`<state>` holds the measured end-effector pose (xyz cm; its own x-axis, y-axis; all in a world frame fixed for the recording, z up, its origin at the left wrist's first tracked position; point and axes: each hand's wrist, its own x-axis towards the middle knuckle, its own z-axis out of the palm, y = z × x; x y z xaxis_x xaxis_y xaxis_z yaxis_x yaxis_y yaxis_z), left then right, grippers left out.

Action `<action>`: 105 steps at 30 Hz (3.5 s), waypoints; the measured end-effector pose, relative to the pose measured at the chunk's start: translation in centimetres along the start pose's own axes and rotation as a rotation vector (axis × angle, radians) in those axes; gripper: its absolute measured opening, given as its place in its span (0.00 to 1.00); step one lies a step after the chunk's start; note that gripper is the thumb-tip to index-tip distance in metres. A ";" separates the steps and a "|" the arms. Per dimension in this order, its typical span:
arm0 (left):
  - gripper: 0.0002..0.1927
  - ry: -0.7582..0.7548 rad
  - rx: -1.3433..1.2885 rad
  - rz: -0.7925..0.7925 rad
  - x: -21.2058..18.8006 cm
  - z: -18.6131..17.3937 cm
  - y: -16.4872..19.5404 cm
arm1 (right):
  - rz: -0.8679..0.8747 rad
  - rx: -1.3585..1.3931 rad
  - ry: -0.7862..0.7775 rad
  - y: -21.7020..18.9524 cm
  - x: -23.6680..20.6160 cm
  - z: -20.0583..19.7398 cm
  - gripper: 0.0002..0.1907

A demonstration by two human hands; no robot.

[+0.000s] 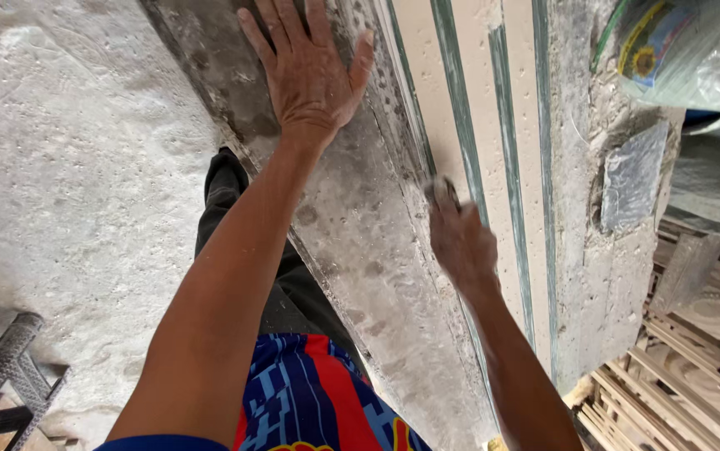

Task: The person holds a long strip-lined concrete slab steady with one hand and uses a small handheld scraper to remove excess material from the grooves between the strips, working along each groove in turn and repositioning along the slab to clear the full length of the grooves.

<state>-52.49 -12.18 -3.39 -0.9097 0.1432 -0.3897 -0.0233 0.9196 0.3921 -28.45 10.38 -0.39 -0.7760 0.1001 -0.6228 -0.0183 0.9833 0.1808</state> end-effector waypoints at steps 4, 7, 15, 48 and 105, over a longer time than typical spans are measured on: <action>0.43 -0.044 0.008 -0.011 0.0 -0.7 0.1 | 0.093 0.166 -0.047 -0.6 2.6 -1.9 0.25; 0.43 -0.104 0.000 -0.022 0.2 -1.0 0.0 | -0.017 0.161 0.185 -0.6 -2.3 -2.6 0.26; 0.43 -0.085 -0.044 -0.011 0.4 -1.3 -0.1 | 0.189 0.266 -0.050 -3.8 7.6 -7.7 0.25; 0.39 0.041 -0.066 0.022 1.8 2.2 -0.9 | 0.038 0.260 0.104 -9.1 24.7 -20.0 0.21; 0.42 -0.018 -0.096 0.040 2.3 1.5 -1.3 | 0.177 0.139 -0.181 -7.5 12.8 -18.9 0.32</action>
<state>-53.95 -12.47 -6.10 -0.9032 0.1867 -0.3864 -0.0270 0.8738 0.4855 -50.17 1.40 4.60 -0.6340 0.2850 -0.7189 0.2035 0.9583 0.2004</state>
